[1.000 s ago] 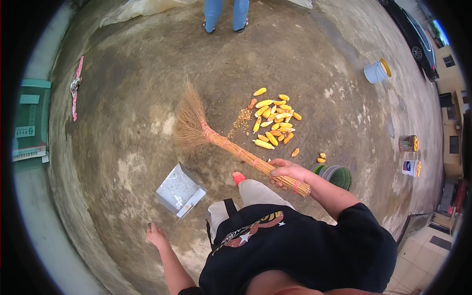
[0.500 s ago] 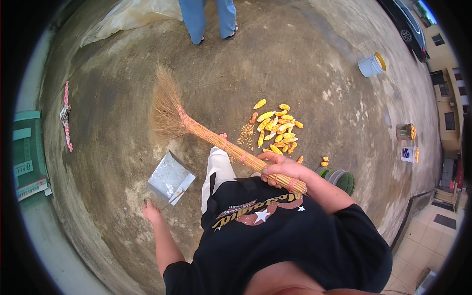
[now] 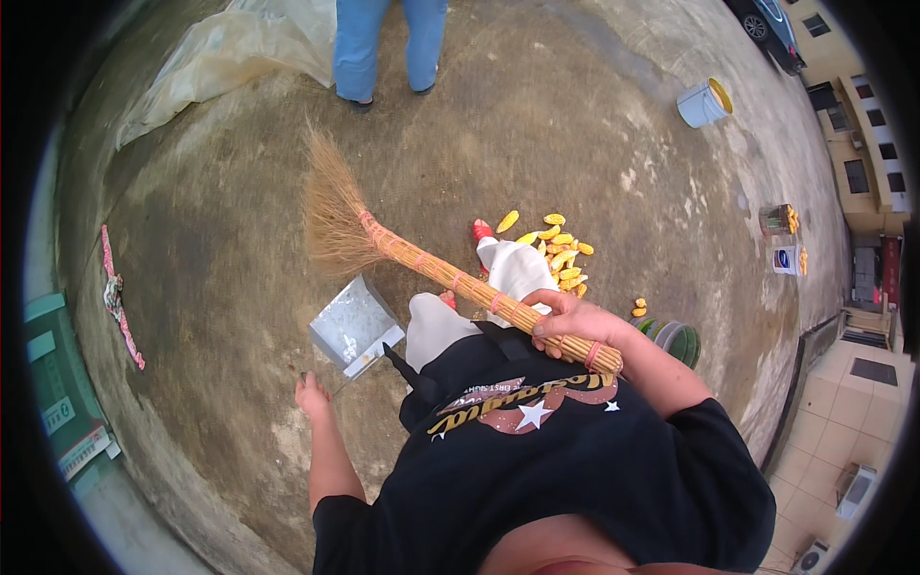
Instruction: The person sorts through corn debris and husks by hand on a concrete surface, sweeps the remaining material into a dustpan with a broom, empties the debris into a bucket, and finally moves a large plastic sheet.
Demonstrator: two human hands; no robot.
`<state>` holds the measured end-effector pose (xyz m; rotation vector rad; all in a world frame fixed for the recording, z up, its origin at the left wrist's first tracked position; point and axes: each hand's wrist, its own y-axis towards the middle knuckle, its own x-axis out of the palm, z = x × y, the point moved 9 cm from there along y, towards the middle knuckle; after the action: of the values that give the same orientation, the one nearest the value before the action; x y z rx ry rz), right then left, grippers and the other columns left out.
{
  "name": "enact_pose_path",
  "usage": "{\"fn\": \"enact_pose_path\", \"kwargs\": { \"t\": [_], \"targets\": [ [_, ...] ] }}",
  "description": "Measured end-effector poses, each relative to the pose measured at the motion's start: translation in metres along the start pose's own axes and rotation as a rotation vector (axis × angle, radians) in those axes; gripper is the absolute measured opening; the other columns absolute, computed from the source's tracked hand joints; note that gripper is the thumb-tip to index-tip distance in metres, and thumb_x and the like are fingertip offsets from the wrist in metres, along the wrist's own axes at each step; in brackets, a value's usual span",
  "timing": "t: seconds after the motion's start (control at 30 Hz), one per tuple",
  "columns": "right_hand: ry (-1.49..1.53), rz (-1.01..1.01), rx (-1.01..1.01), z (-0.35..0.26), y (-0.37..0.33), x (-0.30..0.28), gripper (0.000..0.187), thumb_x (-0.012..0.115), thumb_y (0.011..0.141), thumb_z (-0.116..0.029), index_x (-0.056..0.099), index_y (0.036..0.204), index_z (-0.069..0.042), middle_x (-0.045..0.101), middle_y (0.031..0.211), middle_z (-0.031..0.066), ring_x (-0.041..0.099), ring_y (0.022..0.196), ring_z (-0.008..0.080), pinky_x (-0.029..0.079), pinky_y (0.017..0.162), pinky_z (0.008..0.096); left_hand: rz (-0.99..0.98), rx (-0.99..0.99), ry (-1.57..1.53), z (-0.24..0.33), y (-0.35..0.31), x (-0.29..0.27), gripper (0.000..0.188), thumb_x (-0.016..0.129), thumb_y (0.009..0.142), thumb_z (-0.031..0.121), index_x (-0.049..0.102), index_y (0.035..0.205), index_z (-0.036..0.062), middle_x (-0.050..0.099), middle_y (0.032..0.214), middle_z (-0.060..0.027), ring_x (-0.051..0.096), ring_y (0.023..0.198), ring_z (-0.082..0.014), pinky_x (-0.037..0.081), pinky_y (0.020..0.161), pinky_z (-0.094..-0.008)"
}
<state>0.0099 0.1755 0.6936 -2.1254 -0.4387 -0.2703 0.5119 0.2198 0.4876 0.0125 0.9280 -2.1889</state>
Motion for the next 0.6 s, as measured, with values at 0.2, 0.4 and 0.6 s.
{"fn": "enact_pose_path", "kwargs": {
  "t": [0.2,0.4,0.6],
  "targets": [
    [0.087,0.073,-0.050,-0.036,0.024,-0.027,0.039,0.061,0.076,-0.012,0.045,0.111,-0.002,0.056,0.071,0.0071,0.053,0.049,0.0104,0.041,0.043,0.0207,-0.059,0.023,-0.052,-0.005,0.021,0.032,0.020,0.056,0.081,0.015,0.039,0.070,0.0142,0.031,0.048,0.0056,0.028,0.038,-0.0063,0.021,0.034,-0.0233],
    [-0.569,0.296,-0.126,-0.105,0.029,-0.074,0.053,0.060,0.070,-0.011,0.042,0.119,0.003,0.058,0.071,0.0102,0.058,0.055,0.0148,0.048,0.052,0.0271,-0.078,0.091,-0.126,0.001,0.023,0.035,0.017,0.054,0.082,0.013,0.040,0.072,0.0127,0.033,0.048,0.0045,0.029,0.037,-0.0064,0.021,0.034,-0.0237],
    [-1.468,0.578,-0.227,-0.201,0.139,-0.141,0.046,0.056,0.070,-0.011,0.043,0.113,-0.003,0.062,0.080,0.0179,0.061,0.078,0.0339,0.048,0.070,0.0399,0.032,0.001,-0.082,0.009,0.004,0.001,0.012,0.053,0.082,0.011,0.042,0.077,0.0116,0.032,0.048,0.0044,0.029,0.037,-0.0065,0.020,0.033,-0.0235]
  ]
}}
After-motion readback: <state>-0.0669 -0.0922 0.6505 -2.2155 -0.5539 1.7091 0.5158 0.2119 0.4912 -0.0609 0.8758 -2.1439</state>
